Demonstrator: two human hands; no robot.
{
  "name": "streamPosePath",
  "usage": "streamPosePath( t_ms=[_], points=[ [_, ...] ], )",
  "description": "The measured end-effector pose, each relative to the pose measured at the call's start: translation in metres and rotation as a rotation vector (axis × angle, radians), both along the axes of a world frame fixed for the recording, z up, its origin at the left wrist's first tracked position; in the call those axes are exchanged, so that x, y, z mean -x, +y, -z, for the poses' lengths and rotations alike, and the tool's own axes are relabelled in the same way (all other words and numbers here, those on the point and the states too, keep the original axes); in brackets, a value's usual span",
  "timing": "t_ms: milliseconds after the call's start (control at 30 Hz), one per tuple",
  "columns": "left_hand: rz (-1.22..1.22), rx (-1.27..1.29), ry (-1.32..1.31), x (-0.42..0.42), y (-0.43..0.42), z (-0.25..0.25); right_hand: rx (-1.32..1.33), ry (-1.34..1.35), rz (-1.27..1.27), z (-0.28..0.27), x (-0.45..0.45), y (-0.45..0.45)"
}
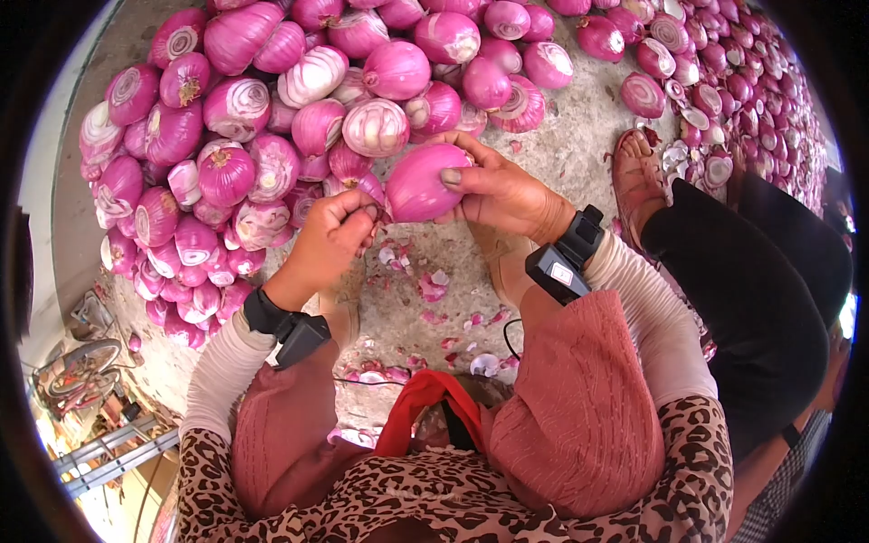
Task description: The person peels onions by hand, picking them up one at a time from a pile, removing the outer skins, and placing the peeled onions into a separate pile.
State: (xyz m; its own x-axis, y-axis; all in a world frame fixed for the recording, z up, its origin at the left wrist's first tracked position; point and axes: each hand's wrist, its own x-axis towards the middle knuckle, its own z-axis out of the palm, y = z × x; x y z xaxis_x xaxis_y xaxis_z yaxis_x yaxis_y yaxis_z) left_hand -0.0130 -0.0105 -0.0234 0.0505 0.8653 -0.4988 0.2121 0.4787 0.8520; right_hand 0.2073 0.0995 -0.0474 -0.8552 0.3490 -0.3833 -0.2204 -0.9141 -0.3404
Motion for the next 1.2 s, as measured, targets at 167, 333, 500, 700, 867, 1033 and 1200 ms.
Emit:
streamPosePath(
  t_ms=[167,333,500,700,867,1033,1200],
  points=[
    [-0.208,0.257,-0.366,-0.003,0.0,-0.004,0.039,0.128,0.002,0.012,-0.007,0.0],
    [-0.098,0.194,-0.363,-0.006,-0.001,-0.002,0.099,0.168,0.055,0.015,-0.009,-0.001],
    [0.055,0.032,-0.12,-0.011,-0.002,0.003,-0.07,0.029,-0.008,0.007,-0.011,0.004],
    [0.168,-0.043,0.061,-0.013,0.002,-0.006,-0.13,-0.046,-0.047,-0.002,-0.009,0.003],
    [0.209,-0.187,0.19,-0.015,0.0,-0.004,-0.218,-0.073,-0.062,-0.004,-0.008,0.005],
    [0.163,-0.291,0.312,-0.022,-0.003,-0.001,-0.231,-0.091,-0.059,-0.005,-0.007,0.004],
    [0.042,0.049,0.023,-0.021,-0.003,-0.002,-0.264,0.009,-0.04,0.003,-0.009,0.002]
  ],
)
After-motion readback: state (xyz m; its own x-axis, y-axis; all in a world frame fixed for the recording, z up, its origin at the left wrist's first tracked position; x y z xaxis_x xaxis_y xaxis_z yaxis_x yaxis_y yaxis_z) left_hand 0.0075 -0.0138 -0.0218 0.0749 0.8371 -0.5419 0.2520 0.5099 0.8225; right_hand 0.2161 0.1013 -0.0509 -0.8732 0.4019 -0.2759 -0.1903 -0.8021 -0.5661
